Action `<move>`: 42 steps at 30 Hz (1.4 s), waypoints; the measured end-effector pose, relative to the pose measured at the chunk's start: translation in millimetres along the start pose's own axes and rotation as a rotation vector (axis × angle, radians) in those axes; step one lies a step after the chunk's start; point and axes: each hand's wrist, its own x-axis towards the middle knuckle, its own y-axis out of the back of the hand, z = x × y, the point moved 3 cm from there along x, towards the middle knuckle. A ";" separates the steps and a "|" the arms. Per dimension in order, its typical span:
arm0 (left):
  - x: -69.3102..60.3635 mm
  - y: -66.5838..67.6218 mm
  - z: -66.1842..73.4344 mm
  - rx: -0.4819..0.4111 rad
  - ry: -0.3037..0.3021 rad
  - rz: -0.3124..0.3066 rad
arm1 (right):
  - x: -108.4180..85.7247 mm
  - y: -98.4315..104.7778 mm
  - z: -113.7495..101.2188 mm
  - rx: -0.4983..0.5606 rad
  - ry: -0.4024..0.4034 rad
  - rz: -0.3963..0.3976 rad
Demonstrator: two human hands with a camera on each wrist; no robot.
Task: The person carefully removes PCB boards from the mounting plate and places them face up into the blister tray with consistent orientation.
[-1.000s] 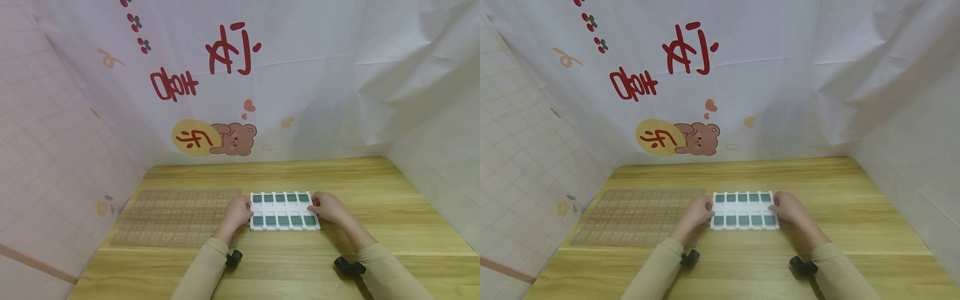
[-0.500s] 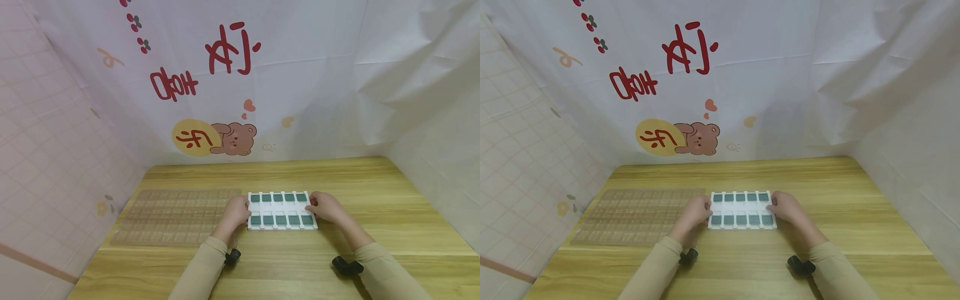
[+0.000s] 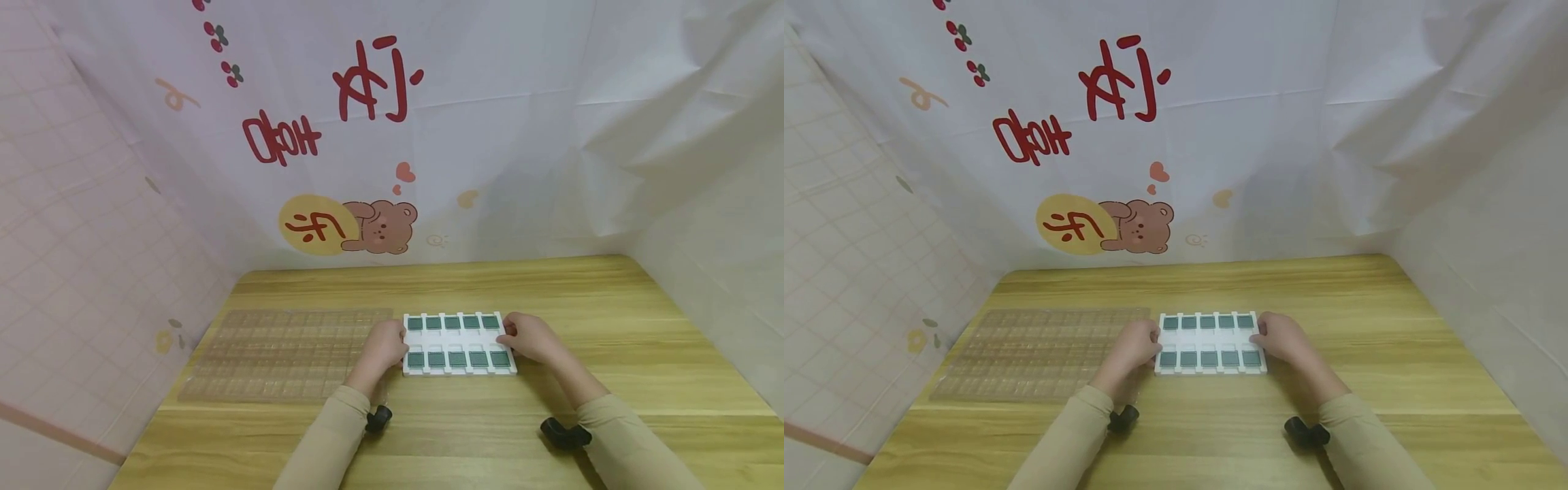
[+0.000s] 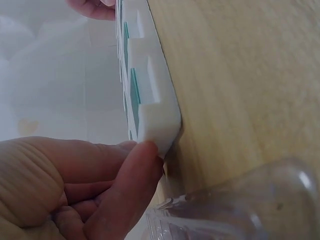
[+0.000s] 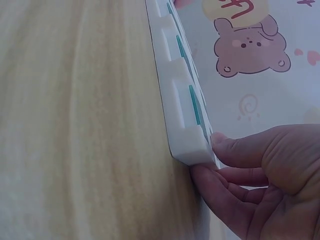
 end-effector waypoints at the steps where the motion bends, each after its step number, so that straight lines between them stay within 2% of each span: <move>1: -0.3 0.4 0.4 0.002 -0.001 0.000 | 0.0 0.0 -0.3 -0.006 -0.001 0.000; 8: -0.2 0.5 0.4 0.018 0.002 -0.002 | 0.4 0.2 -0.4 -0.019 0.020 0.010; 13: 0.2 0.7 0.2 0.050 -0.016 0.015 | -1.6 2.1 1.4 -0.024 0.049 0.008; 16: -0.2 1.3 -0.2 0.049 -0.027 0.021 | -4.6 7.9 1.9 -0.026 0.094 0.007; 20: -0.5 4.4 -0.2 0.047 -0.048 0.038 | -8.5 19.0 1.0 0.002 0.195 0.015; 23: 0.2 9.0 1.5 0.078 -0.087 0.073 | -9.6 26.1 0.7 0.049 0.269 0.019; 27: 0.7 15.1 4.9 0.097 -0.100 0.108 | -8.6 31.1 1.5 0.078 0.329 0.029; 32: 1.3 19.4 9.7 0.102 -0.092 0.129 | -5.9 31.8 1.0 0.065 0.361 0.051; 37: 3.2 22.1 15.6 0.124 -0.127 0.151 | -0.9 29.1 1.0 0.026 0.386 0.056; 42: 5.6 22.5 18.8 0.137 -0.169 0.162 | 3.7 24.7 1.2 0.035 0.381 0.030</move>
